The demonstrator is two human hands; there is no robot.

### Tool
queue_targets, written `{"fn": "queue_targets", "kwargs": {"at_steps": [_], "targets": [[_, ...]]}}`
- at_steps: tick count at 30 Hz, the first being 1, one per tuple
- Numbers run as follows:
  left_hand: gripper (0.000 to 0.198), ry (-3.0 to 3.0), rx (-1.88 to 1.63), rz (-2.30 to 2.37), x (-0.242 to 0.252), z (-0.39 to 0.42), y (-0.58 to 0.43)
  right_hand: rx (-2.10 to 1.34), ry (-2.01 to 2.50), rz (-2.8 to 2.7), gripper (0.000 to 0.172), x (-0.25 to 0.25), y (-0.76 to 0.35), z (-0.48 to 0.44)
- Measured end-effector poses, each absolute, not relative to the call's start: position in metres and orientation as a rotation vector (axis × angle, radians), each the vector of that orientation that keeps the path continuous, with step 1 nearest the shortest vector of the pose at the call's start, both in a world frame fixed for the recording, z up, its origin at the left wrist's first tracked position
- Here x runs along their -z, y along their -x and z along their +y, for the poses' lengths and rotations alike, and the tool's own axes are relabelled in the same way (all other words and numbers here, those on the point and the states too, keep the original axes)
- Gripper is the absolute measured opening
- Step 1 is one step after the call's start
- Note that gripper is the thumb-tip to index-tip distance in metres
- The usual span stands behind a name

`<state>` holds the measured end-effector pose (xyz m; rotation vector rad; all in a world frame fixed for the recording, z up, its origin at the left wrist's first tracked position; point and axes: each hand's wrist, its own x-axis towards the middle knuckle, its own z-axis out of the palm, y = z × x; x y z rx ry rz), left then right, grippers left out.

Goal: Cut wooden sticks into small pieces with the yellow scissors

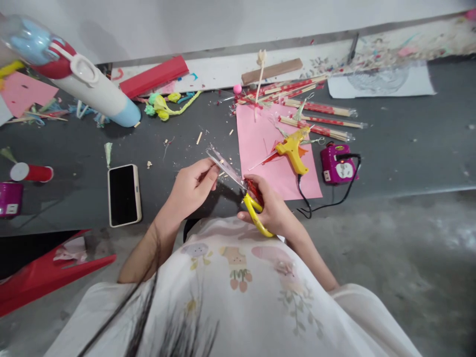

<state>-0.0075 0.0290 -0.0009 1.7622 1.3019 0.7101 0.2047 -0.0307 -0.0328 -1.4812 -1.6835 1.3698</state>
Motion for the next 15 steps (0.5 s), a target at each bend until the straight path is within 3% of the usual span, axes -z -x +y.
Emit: {"fn": "queue_targets", "kwargs": {"at_steps": [15], "targets": [[0.035,-1.791,-0.678,1.324,0.011,0.031,0.013,-1.398,1.520,-1.576,0.061,0.037,-0.200,-0.030]]}}
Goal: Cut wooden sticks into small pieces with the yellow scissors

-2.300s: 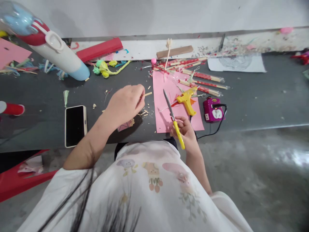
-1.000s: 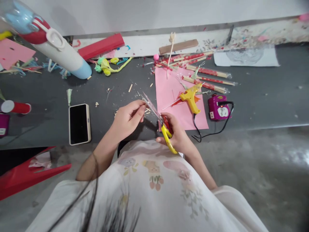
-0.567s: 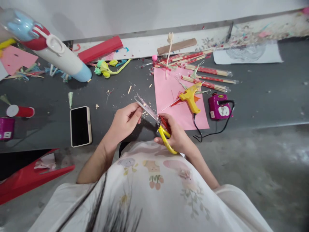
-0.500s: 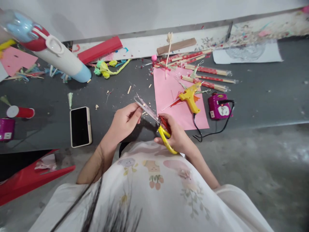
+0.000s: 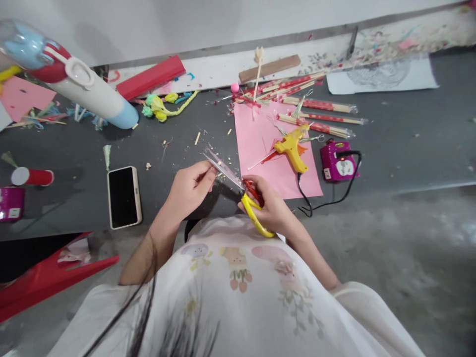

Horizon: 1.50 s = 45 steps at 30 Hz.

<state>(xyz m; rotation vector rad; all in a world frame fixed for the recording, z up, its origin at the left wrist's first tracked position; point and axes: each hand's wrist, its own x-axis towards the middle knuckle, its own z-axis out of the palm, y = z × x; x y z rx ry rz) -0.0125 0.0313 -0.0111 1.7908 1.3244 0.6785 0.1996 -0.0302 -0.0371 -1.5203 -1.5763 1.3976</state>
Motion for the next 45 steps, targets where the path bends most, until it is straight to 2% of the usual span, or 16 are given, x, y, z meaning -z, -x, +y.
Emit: {"fn": "queue_targets", "kwargs": {"at_steps": [15,38,41,45], "targets": [[0.038,-1.983,-0.589,1.348,0.005,0.026,0.005,-1.430,1.564,-1.568,0.076,0.039,-0.192,-0.034],[0.042,-1.924,-0.600,1.299,0.002,0.022,0.004,-1.223,1.675,-1.712,0.049,0.025,-0.189,-0.032],[0.039,-1.962,-0.596,1.320,0.002,0.022,0.004,-1.237,1.678,-1.676,0.051,0.026,-0.189,-0.032],[0.024,-2.067,-0.588,1.423,0.004,0.021,0.004,-1.246,1.696,-1.643,0.058,0.028,-0.189,-0.031]]}}
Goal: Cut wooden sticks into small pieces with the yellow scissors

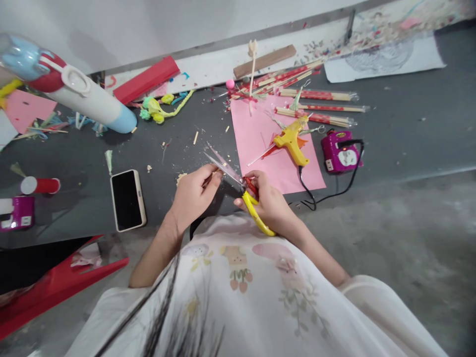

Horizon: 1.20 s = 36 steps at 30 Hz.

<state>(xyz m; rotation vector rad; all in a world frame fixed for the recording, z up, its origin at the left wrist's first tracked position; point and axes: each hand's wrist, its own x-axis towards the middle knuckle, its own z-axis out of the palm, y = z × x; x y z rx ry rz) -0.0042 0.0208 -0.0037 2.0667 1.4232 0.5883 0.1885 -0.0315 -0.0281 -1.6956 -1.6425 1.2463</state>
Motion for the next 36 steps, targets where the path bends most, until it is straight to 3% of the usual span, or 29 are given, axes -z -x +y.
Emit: {"fn": "queue_targets", "kwargs": {"at_steps": [8,16,36], "targets": [[0.033,-2.263,-0.575,1.397,0.006,0.021,0.006,-1.260,1.595,-1.632,0.063,0.029,-0.190,-0.031],[0.030,-2.163,-0.553,1.412,0.007,0.024,0.010,-1.426,1.408,-1.480,0.060,0.038,-0.193,-0.033],[0.046,-1.959,-0.510,1.212,-0.006,0.028,0.017,-1.501,1.352,-1.419,0.078,0.044,-0.191,-0.038]]}}
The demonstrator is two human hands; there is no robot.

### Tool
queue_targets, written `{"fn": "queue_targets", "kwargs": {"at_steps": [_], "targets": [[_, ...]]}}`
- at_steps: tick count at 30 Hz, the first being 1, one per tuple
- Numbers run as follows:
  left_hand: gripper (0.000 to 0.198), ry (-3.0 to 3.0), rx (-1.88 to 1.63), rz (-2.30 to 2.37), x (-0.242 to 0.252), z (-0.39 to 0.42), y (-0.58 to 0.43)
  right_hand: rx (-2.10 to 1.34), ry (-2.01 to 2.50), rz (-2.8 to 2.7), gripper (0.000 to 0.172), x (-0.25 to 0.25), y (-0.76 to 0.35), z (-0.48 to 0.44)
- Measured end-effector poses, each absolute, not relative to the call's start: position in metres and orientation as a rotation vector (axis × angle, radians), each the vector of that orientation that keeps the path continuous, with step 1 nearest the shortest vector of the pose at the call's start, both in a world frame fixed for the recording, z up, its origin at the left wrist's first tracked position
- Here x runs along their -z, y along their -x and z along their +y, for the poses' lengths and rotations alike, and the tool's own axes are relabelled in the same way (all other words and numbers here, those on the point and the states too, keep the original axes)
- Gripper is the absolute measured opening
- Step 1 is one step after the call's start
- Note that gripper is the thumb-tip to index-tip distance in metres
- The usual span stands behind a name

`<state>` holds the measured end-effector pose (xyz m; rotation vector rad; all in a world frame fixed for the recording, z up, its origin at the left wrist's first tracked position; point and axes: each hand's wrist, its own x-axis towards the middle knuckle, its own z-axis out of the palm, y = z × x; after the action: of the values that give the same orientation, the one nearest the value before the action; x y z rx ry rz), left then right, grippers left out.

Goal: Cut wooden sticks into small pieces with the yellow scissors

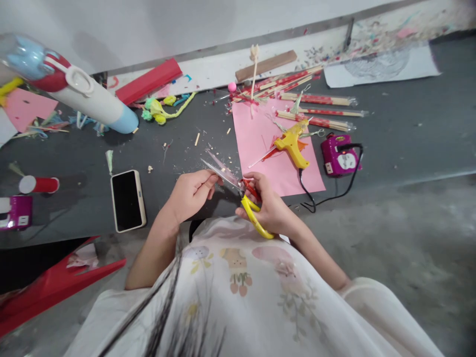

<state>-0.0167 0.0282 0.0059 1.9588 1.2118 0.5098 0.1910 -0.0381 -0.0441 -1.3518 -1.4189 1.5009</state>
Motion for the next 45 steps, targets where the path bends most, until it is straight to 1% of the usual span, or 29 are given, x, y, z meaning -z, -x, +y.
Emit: {"fn": "queue_targets", "kwargs": {"at_steps": [5,11,15,18,20,23,25,27,28,31,33,36,39,40,42,44,45], "targets": [[0.041,-1.856,-0.519,1.195,-0.008,0.027,0.014,-1.501,1.285,-1.379,0.075,0.046,-0.190,-0.040],[0.038,-1.679,-0.509,1.142,-0.008,0.027,0.013,-1.585,1.073,-1.330,0.054,0.050,-0.201,-0.037],[0.043,-1.671,-0.505,1.173,-0.006,0.032,0.011,-1.603,0.995,-1.296,0.051,0.053,-0.205,-0.032],[0.045,-1.813,-0.508,1.225,-0.005,0.038,0.009,-1.625,0.983,-1.229,0.048,0.053,-0.199,-0.026],[0.037,-2.026,-0.604,1.350,-0.007,0.042,0.008,-1.611,0.996,-1.143,0.047,0.053,-0.193,-0.022],[0.021,-2.303,-0.922,1.553,-0.010,0.040,0.005,-1.554,1.054,-0.988,0.049,0.053,-0.181,-0.013],[0.018,-2.295,-1.048,1.541,-0.010,0.034,0.003,-1.545,1.072,-0.880,0.050,0.053,-0.175,-0.007],[0.018,-2.144,-1.012,1.422,-0.004,0.026,-0.001,-1.561,1.043,-0.777,0.049,0.052,-0.170,-0.002],[0.021,-2.031,-0.976,1.345,0.001,0.022,-0.003,-1.568,1.018,-0.736,0.049,0.053,-0.167,0.000],[0.049,-1.762,-0.862,1.148,0.021,0.013,-0.012,-1.560,0.944,-0.649,0.047,0.057,-0.159,0.003],[0.061,-1.627,-0.806,1.100,0.034,0.010,-0.018,-1.542,0.904,-0.598,0.047,0.062,-0.154,0.003],[0.069,-1.491,-0.755,1.136,0.045,0.010,-0.026,-1.511,0.896,-0.590,0.047,0.071,-0.148,0.002],[0.073,-1.521,-0.758,1.190,0.040,0.009,-0.032,-1.494,0.909,-0.607,0.046,0.074,-0.146,0.000],[0.071,-1.591,-0.760,1.210,0.035,0.009,-0.032,-1.489,0.917,-0.614,0.047,0.074,-0.146,-0.001],[0.060,-1.794,-0.782,1.278,0.022,0.009,-0.031,-1.479,0.939,-0.625,0.046,0.072,-0.147,-0.002],[0.038,-1.930,-0.854,1.391,0.010,0.013,-0.027,-1.468,0.963,-0.636,0.045,0.069,-0.147,-0.002],[0.034,-1.912,-0.916,1.452,0.007,0.016,-0.025,-1.463,0.976,-0.643,0.043,0.068,-0.148,-0.002]]}}
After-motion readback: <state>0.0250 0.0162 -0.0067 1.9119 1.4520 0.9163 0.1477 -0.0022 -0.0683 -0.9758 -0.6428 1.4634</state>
